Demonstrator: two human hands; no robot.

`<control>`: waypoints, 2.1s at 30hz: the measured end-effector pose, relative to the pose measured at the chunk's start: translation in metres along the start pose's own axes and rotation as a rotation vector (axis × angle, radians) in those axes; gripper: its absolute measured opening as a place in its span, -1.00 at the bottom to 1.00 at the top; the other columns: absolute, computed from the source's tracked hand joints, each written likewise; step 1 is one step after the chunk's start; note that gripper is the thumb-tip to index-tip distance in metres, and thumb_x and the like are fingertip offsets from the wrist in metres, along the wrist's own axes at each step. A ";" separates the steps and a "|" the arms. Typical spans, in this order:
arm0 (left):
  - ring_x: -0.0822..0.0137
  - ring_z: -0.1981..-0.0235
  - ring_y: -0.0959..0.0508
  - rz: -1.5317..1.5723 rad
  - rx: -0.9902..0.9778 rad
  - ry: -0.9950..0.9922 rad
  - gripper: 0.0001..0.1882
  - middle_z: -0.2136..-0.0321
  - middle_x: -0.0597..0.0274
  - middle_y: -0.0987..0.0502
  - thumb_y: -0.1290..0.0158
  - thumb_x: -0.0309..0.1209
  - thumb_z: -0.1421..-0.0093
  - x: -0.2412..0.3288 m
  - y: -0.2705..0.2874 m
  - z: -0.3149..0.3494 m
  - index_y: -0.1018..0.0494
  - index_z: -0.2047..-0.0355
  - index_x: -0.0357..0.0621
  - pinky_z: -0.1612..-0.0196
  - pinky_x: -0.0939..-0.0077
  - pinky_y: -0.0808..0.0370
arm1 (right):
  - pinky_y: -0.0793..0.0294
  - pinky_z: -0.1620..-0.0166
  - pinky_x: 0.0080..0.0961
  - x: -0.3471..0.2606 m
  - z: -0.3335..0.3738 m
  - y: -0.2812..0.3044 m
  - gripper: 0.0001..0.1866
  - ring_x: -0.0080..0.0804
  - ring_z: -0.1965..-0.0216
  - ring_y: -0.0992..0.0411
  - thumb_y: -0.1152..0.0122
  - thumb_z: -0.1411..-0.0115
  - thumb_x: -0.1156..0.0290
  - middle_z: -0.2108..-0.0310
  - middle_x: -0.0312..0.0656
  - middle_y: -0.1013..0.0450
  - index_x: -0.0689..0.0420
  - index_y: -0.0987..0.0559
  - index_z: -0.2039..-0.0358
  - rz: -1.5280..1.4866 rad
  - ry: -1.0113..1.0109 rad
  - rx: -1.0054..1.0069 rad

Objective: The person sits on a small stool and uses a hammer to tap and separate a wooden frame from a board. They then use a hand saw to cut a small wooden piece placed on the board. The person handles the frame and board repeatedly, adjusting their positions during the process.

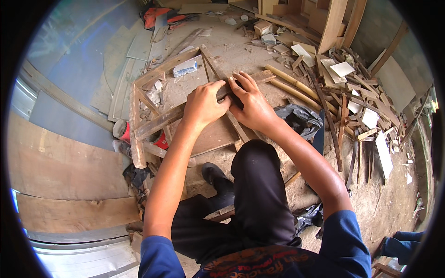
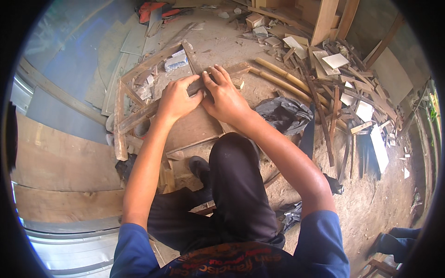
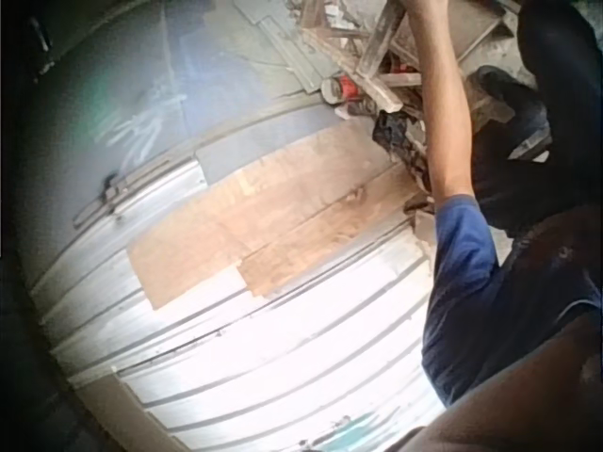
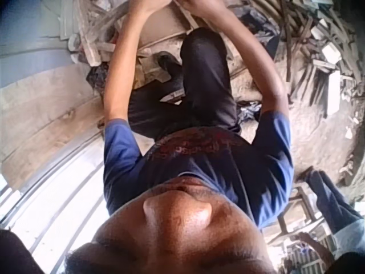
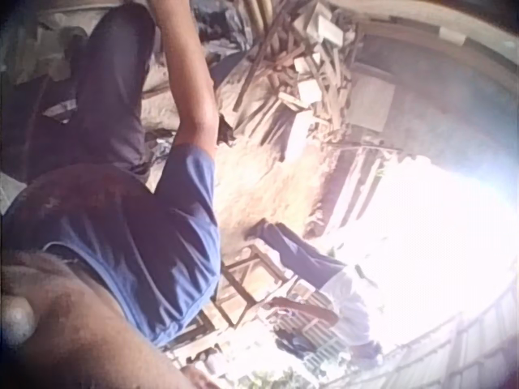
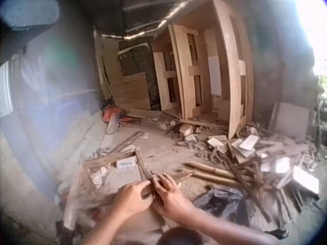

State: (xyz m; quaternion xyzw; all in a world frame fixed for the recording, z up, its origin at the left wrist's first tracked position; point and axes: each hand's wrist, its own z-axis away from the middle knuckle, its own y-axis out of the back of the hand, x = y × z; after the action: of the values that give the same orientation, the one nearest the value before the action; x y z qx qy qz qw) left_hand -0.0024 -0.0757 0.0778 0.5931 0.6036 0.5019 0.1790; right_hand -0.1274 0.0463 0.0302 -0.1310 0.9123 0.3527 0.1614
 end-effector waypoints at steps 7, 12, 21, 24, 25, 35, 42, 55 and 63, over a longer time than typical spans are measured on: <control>-0.06 0.05 -0.62 0.010 -0.004 0.028 -0.52 0.13 -0.17 -0.61 -0.25 -0.29 -0.04 0.003 0.000 -0.001 -0.57 0.04 -0.27 -0.02 0.21 -0.54 | -0.24 -0.33 -0.08 0.003 0.003 -0.003 -0.32 0.28 -0.33 -0.12 -0.27 0.00 0.48 -0.20 0.33 -0.26 0.44 -0.39 -0.17 -0.003 0.006 0.020; -0.06 0.05 -0.61 0.006 -0.019 0.043 -0.52 0.12 -0.17 -0.61 -0.25 -0.29 -0.04 0.005 0.001 -0.001 -0.57 0.04 -0.28 -0.02 0.22 -0.54 | -0.24 -0.33 -0.09 0.003 0.003 -0.002 -0.30 0.27 -0.33 -0.12 -0.27 0.04 0.49 -0.21 0.33 -0.25 0.45 -0.39 -0.17 -0.002 0.004 0.018; -0.05 0.04 -0.62 0.012 -0.028 0.050 -0.50 0.11 -0.17 -0.60 -0.24 -0.30 -0.02 0.007 0.000 -0.002 -0.56 0.03 -0.30 -0.03 0.23 -0.54 | -0.22 -0.34 -0.10 0.003 0.004 0.005 -0.25 0.27 -0.35 -0.10 -0.30 0.05 0.43 -0.22 0.34 -0.24 0.45 -0.37 -0.18 -0.006 0.012 -0.021; -0.05 0.04 -0.62 0.001 -0.021 0.051 -0.50 0.10 -0.17 -0.61 -0.24 -0.29 -0.02 0.007 -0.001 -0.002 -0.56 0.03 -0.30 -0.03 0.22 -0.54 | -0.21 -0.35 -0.10 0.008 0.005 0.010 -0.23 0.26 -0.36 -0.08 -0.31 0.04 0.39 -0.23 0.34 -0.22 0.44 -0.35 -0.20 -0.010 0.045 -0.045; -0.06 0.05 -0.62 -0.005 -0.020 0.050 -0.50 0.10 -0.17 -0.61 -0.24 -0.29 -0.02 0.008 -0.002 -0.003 -0.56 0.03 -0.30 -0.03 0.22 -0.54 | -0.21 -0.35 -0.11 0.009 0.006 0.010 -0.22 0.26 -0.36 -0.07 -0.31 0.04 0.37 -0.24 0.34 -0.22 0.44 -0.34 -0.21 -0.007 0.044 -0.047; -0.09 0.12 -0.62 -0.037 0.004 -0.001 -0.51 0.14 -0.10 -0.62 -0.21 -0.22 -0.03 -0.001 -0.008 -0.002 -0.57 0.03 -0.17 0.04 0.12 -0.56 | -0.16 -0.38 -0.12 0.010 0.009 0.011 -0.20 0.19 -0.39 -0.05 -0.32 0.04 0.31 -0.28 0.27 -0.20 0.40 -0.34 -0.22 -0.023 0.021 -0.041; -0.09 0.15 -0.63 -0.035 0.022 0.004 -0.55 0.18 -0.03 -0.64 -0.21 -0.23 -0.03 0.001 -0.004 0.001 -0.58 0.08 -0.16 0.07 0.14 -0.57 | -0.19 -0.35 -0.15 -0.001 0.026 0.023 -0.21 0.11 -0.34 -0.14 -0.26 -0.05 0.37 -0.27 0.18 -0.21 0.26 -0.26 -0.31 -0.206 -0.118 0.087; -0.02 0.23 -0.67 0.027 0.353 -0.262 -0.60 0.24 -0.07 -0.65 -0.24 -0.39 -0.01 0.014 0.023 -0.009 -0.58 0.11 -0.25 0.17 0.25 -0.61 | -0.52 -0.02 -0.38 0.040 0.207 0.009 -0.66 -0.36 0.03 -0.53 -0.15 -0.29 0.47 0.12 -0.11 -0.57 0.25 -0.49 -0.07 -0.486 -0.996 0.332; 0.43 0.29 -0.53 0.626 0.709 -0.054 -0.64 0.21 0.06 -0.61 -0.09 -0.37 -0.24 0.025 0.186 0.039 -0.49 0.05 -0.42 0.24 0.55 -0.47 | -0.50 0.09 -0.46 0.018 0.028 0.025 -0.55 -0.41 0.17 -0.53 -0.10 -0.38 0.14 0.25 -0.15 -0.59 0.35 -0.57 0.06 -0.751 -0.684 0.098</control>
State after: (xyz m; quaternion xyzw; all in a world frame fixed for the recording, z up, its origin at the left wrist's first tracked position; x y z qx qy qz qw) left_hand 0.1230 -0.0763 0.2231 0.7840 0.5248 0.2793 -0.1788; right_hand -0.1473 0.0810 0.0188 -0.3191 0.7128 0.2500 0.5723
